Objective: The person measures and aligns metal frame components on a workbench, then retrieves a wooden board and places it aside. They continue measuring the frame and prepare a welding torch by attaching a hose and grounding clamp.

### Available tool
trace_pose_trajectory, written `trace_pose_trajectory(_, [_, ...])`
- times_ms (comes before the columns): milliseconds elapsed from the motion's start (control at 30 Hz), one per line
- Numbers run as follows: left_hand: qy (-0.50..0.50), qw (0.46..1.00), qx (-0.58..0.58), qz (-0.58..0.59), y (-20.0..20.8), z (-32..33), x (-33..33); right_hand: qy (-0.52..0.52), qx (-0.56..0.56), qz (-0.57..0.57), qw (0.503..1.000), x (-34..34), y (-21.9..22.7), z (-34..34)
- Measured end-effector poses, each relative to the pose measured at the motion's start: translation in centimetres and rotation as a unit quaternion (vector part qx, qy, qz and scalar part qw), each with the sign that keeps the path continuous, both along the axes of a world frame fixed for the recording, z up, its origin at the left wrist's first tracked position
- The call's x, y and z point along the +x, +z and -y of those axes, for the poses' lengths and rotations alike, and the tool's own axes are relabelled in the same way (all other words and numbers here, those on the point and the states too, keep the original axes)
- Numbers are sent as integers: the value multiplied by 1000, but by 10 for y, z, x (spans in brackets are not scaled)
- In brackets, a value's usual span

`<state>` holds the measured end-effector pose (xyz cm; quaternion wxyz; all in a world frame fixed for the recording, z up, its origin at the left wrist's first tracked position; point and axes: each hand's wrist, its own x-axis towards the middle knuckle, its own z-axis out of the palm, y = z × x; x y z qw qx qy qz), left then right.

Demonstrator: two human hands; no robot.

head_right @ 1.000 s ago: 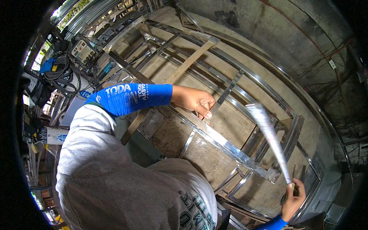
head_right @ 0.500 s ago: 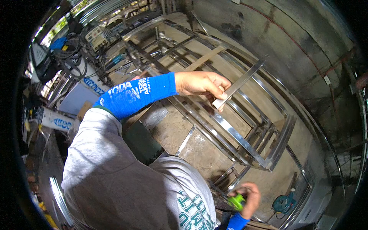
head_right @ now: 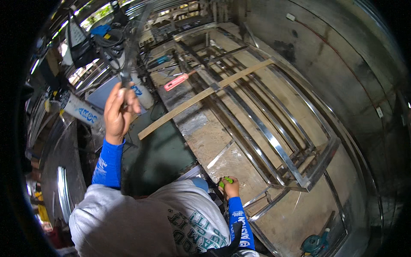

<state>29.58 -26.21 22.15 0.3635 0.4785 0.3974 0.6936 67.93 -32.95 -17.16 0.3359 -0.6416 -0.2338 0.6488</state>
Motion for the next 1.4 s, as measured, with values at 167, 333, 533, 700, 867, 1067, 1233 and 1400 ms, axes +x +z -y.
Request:
trace_pose_trajectory(167, [291, 952, -96, -22, -97, 75, -70, 69, 76, 255, 961, 0, -11, -27])
trace_pose_trajectory(333, [321, 892, -308, 75, -229, 101, -113, 95, 222, 283, 928, -13, -17, -52])
trace_pose_trajectory(533, [273, 895, -313, -162, -340, 53, -92, 176, 251, 248, 919, -86, -11, -79])
trace_pose_trajectory(700, [53, 903, -300, -303, -417, -17, -114, 183, 162, 179, 953, -153, -63, -115])
trace_pose_trajectory(867, [-173, 914, -236, -281, -392, -97, -133, -148, 260, 115, 947, -143, -131, -121])
trace_pose_trajectory(1067, [-353, 847, -239, -318, -411, -166, -192, -222, 113, 185, 951, -289, -14, -78])
trace_pose_trajectory(1233, [-447, 755, -160, -452, -418, -204, -153, -197, 132, 102, 966, -334, -40, -13])
trace_pose_trajectory(1400, [-445, 719, -138, -516, -393, -227, -158, -24, 112, 138, 984, -366, -97, 20])
